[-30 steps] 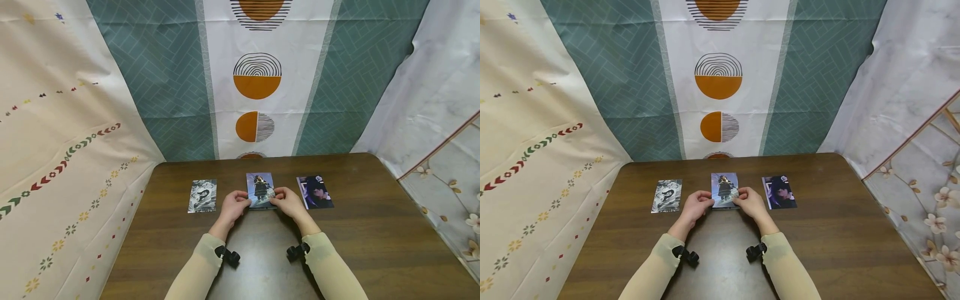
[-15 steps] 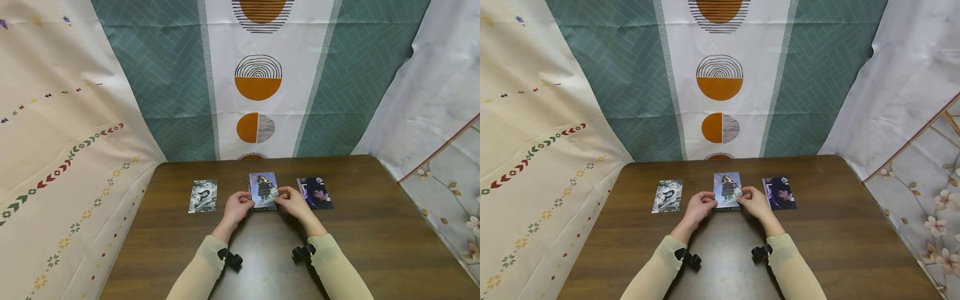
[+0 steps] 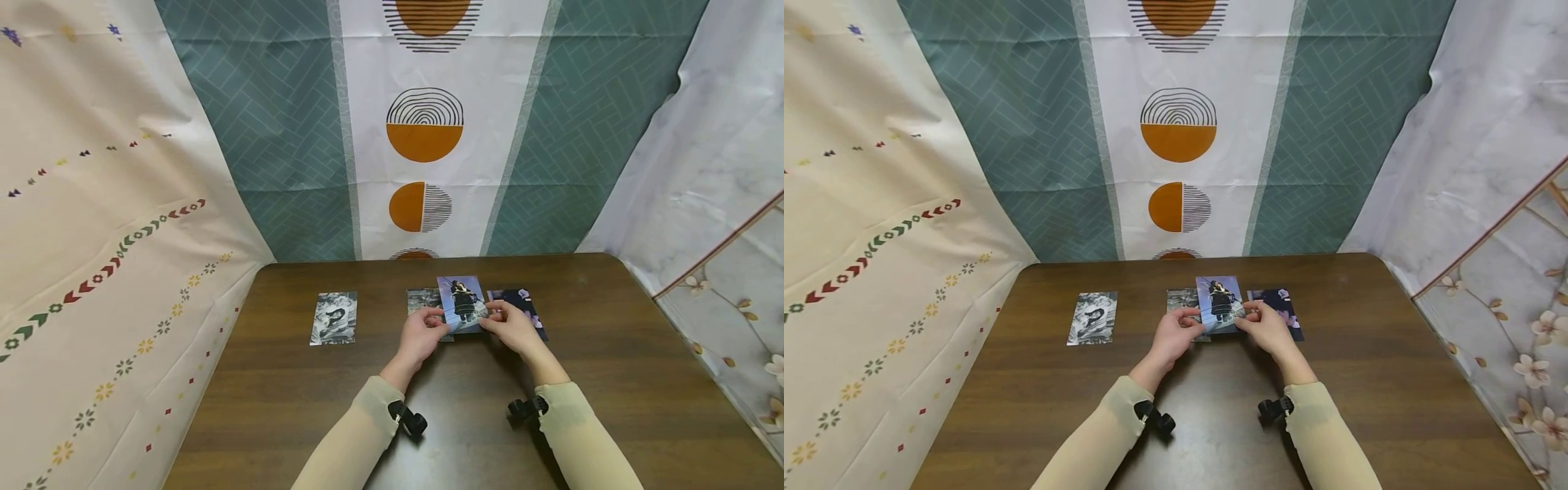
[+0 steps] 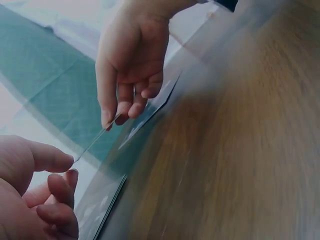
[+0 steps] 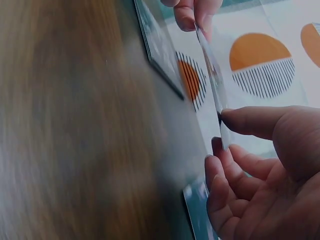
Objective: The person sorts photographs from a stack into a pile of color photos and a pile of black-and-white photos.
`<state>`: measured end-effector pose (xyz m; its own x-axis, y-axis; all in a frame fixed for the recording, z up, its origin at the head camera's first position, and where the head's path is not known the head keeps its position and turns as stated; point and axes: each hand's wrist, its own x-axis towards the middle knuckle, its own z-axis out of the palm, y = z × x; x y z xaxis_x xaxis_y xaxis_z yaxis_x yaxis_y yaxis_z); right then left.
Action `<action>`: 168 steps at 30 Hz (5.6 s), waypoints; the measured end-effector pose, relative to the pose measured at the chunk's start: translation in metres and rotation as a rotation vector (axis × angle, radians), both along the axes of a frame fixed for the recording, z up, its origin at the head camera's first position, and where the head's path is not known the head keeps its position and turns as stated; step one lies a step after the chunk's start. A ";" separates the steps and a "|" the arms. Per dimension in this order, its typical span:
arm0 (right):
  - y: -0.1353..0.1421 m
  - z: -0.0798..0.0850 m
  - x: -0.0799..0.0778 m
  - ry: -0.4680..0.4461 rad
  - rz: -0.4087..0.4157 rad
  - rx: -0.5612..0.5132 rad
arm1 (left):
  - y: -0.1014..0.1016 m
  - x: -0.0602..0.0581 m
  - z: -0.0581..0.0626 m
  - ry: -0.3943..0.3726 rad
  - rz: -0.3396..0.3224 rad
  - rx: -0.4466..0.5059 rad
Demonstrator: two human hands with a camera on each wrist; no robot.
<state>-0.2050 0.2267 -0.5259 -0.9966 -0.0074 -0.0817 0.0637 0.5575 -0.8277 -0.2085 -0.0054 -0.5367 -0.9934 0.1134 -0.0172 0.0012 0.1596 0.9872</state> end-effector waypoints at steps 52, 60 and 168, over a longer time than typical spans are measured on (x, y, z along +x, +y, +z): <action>0.093 -0.024 0.019 0.042 -0.177 0.256 | 0.121 0.009 -0.003 -0.017 0.013 -0.490; 0.093 -0.025 0.019 0.048 -0.178 0.249 | 0.125 0.007 -0.008 -0.008 0.021 -0.493; -0.069 -0.017 -0.016 -0.001 -0.067 0.005 | -0.071 -0.015 -0.015 -0.018 0.029 -0.198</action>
<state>-0.2212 0.1579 -0.5425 -0.9948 0.0594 -0.0822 0.1014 0.5565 -0.8247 -0.2235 -0.0760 -0.5520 -0.9955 0.0774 -0.0539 -0.0235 0.3499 0.9365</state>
